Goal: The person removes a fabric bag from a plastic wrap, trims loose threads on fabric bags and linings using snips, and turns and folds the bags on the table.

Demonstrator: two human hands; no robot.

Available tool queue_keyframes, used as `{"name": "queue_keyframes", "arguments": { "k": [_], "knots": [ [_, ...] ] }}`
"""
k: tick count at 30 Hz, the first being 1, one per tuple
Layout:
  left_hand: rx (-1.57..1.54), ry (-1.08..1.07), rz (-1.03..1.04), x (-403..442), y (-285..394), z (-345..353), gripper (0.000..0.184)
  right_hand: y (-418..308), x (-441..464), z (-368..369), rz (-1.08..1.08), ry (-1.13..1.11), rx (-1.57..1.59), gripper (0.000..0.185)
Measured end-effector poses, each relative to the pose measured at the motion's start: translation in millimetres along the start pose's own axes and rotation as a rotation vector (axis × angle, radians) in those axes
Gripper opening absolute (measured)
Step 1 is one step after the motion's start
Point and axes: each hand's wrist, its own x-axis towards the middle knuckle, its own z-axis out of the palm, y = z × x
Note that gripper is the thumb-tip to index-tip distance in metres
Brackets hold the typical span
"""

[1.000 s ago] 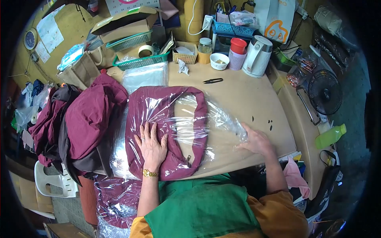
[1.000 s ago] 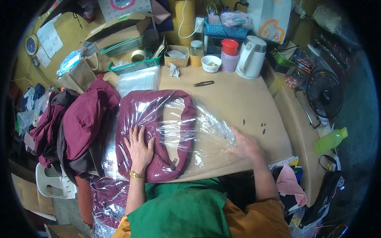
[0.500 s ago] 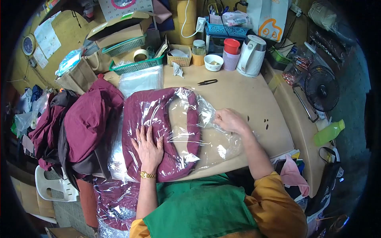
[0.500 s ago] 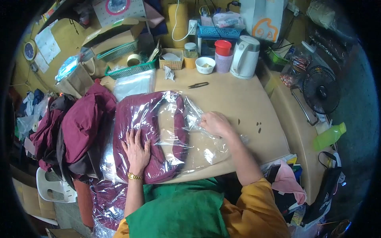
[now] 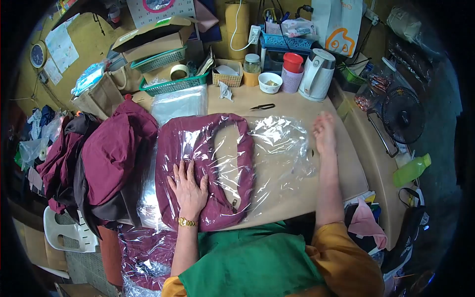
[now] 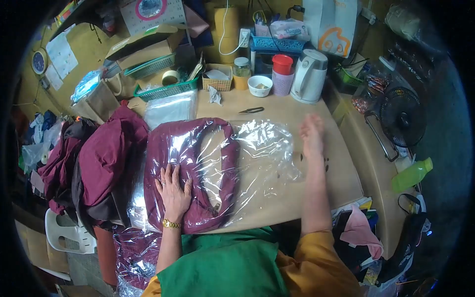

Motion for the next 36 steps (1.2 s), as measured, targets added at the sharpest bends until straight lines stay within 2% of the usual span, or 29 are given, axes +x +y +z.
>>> {"name": "queue_keyframes", "arguments": {
  "k": [1,2,4,5,7,8,9,10,12,13,14,15,16,17,18,20,22,24,25,26,28,30,31,32,33,34,35,36],
  "knots": [
    [0.002,-0.005,-0.007,-0.2,-1.2,2.3,0.060,0.9,-16.3,10.0,0.062,-0.208,-0.136,0.037],
    [0.001,-0.005,-0.008,0.5,-1.1,3.2,0.060,-0.7,-13.9,8.9,0.062,-0.209,-0.137,0.037],
    [0.001,-0.006,0.015,-0.2,-3.6,1.9,0.061,-4.1,-5.8,1.1,0.362,-0.634,-0.573,0.041],
    [-0.022,-0.024,0.019,0.1,-3.5,-1.2,0.062,-7.8,7.6,-9.9,0.369,-0.646,-0.575,0.041],
    [-0.088,-0.038,0.013,-0.1,-3.7,-5.5,0.066,-9.8,33.4,-31.8,-0.088,-0.167,0.112,0.043],
    [-0.136,-0.037,0.000,-2.1,-0.1,-10.5,0.069,-9.6,23.4,-30.4,-0.078,-0.181,0.113,0.043],
    [-0.218,-0.084,-0.021,-3.7,14.8,-29.1,0.077,-12.8,4.5,-29.5,0.082,-0.114,-0.211,0.043],
    [-0.243,-0.110,0.142,-4.0,30.1,-44.2,0.090,-12.1,-11.9,-27.6,0.232,-0.043,-0.533,0.043],
    [-0.426,-0.286,0.353,-12.2,82.1,-65.0,0.115,24.5,-38.2,-29.8,0.514,-0.531,-0.596,0.049],
    [-0.710,-0.320,0.405,-18.6,103.2,-50.6,0.120,48.2,-57.5,-31.6,0.489,-0.705,-0.393,0.051],
    [-0.653,-0.356,0.455,-19.8,120.0,-30.9,0.123,65.9,-75.1,-26.4,0.462,-0.869,-0.185,0.054],
    [-0.802,-0.209,0.441,-9.8,131.4,-2.2,0.098,53.0,-93.6,1.1,0.470,-0.873,-0.187,0.054],
    [-0.987,-0.125,0.384,8.9,136.6,6.2,0.062,20.5,-113.8,40.1,0.309,-0.811,-0.097,0.054],
    [-1.121,-0.350,0.142,36.0,144.6,-14.0,0.042,0.0,-121.9,62.5,0.145,-0.741,-0.006,0.055],
    [-1.438,-0.327,0.059,52.5,148.7,-48.0,0.043,-6.1,-116.5,61.2,0.144,-0.735,-0.002,0.055],
    [-2.112,-0.229,-0.079,85.5,156.8,-115.5,0.045,-22.6,-99.8,46.7,-0.127,-0.318,-0.323,0.057],
    [-2.279,-0.059,0.166,101.9,137.8,-165.7,0.049,1.2,-97.4,27.6,-0.086,-0.233,-0.388,0.058],
    [-2.473,0.042,0.194,107.8,110.4,-182.4,0.049,23.2,-106.6,14.2,0.160,-0.255,-0.266,0.060],
    [-2.465,0.137,0.066,103.7,98.4,-181.7,0.048,26.3,-108.6,12.3,0.241,-0.257,-0.225,0.061],
    [-2.552,0.100,0.118,101.9,81.5,-167.8,0.048,20.0,-111.6,14.3,0.249,-0.318,-0.236,0.062],
    [-2.589,0.063,-0.045,82.6,47.1,-127.1,0.049,4.2,-119.1,19.8,0.270,-0.438,-0.258,0.068],
    [-2.552,0.123,-0.236,45.3,10.0,-81.9,0.052,-3.4,-120.5,24.5,0.293,-0.564,-0.280,0.077],
    [-2.617,0.107,-0.435,21.4,-16.0,-59.4,0.058,1.3,-107.6,12.9,0.110,-0.556,-0.302,0.080],
    [-2.671,0.091,-0.636,0.1,-36.9,-46.8,0.065,-14.9,-93.4,4.5,0.073,-0.485,-0.736,0.076],
    [-2.575,0.136,-0.797,-15.1,-43.2,-52.5,0.073,-31.1,-79.3,-4.0,0.073,-0.430,-1.167,0.072],
    [-2.471,0.183,-0.956,-28.6,-48.6,-57.8,0.081,-36.6,-70.0,-7.1,-0.166,-0.395,-1.536,0.069],
    [-2.393,0.070,-0.672,-40.7,-63.3,-50.4,0.092,-38.4,-64.9,1.6,-0.160,-0.397,-1.540,0.069],
    [-2.265,0.039,-0.600,-41.0,-74.1,-51.2,0.086,-38.5,-59.3,16.6,-0.285,-0.427,-1.515,0.067]
  ]
}}
